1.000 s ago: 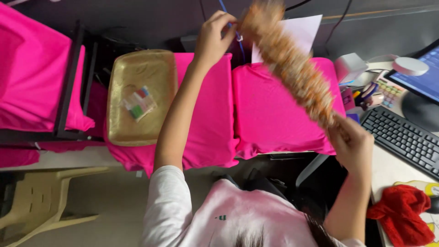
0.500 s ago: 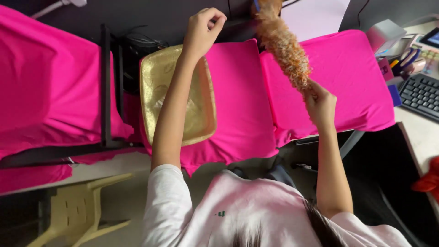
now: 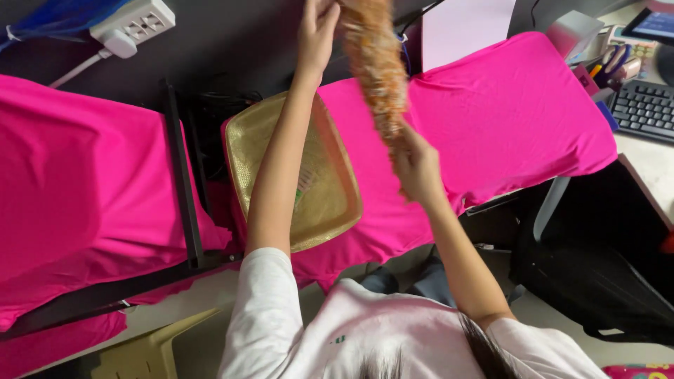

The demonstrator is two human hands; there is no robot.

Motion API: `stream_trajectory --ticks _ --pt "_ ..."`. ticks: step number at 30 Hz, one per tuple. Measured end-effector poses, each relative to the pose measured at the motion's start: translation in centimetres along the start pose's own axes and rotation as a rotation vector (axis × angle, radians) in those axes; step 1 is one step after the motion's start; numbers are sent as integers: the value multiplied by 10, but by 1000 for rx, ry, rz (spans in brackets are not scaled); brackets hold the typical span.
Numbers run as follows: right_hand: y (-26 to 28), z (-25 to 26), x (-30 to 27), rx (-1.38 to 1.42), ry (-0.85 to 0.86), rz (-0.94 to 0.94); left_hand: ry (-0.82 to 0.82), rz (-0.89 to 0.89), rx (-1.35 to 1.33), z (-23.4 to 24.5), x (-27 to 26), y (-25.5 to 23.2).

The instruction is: Cleaning a desk area with a duster and organizing various pens, markers, and small items into containers.

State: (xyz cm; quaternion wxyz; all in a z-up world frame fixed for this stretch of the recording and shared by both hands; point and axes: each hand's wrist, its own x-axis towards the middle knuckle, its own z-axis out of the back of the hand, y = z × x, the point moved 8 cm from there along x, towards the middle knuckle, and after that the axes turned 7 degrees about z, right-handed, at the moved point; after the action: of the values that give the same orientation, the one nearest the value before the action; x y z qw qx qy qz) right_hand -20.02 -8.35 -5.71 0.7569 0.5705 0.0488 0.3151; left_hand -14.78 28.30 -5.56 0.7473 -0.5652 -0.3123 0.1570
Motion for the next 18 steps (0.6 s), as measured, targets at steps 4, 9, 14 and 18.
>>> stream_trajectory --ticks 4,9,14,18 --pt "41 -18 -2 104 -13 321 -64 -145 -128 30 8 0" --pt "20 -32 -9 196 -42 -99 -94 -89 -230 62 10 -8" --pt "97 -32 -15 -57 -27 606 -339 -148 -440 127 4 -17" --pt "77 -29 10 -71 -198 450 -350 -174 -288 152 -7 -32"
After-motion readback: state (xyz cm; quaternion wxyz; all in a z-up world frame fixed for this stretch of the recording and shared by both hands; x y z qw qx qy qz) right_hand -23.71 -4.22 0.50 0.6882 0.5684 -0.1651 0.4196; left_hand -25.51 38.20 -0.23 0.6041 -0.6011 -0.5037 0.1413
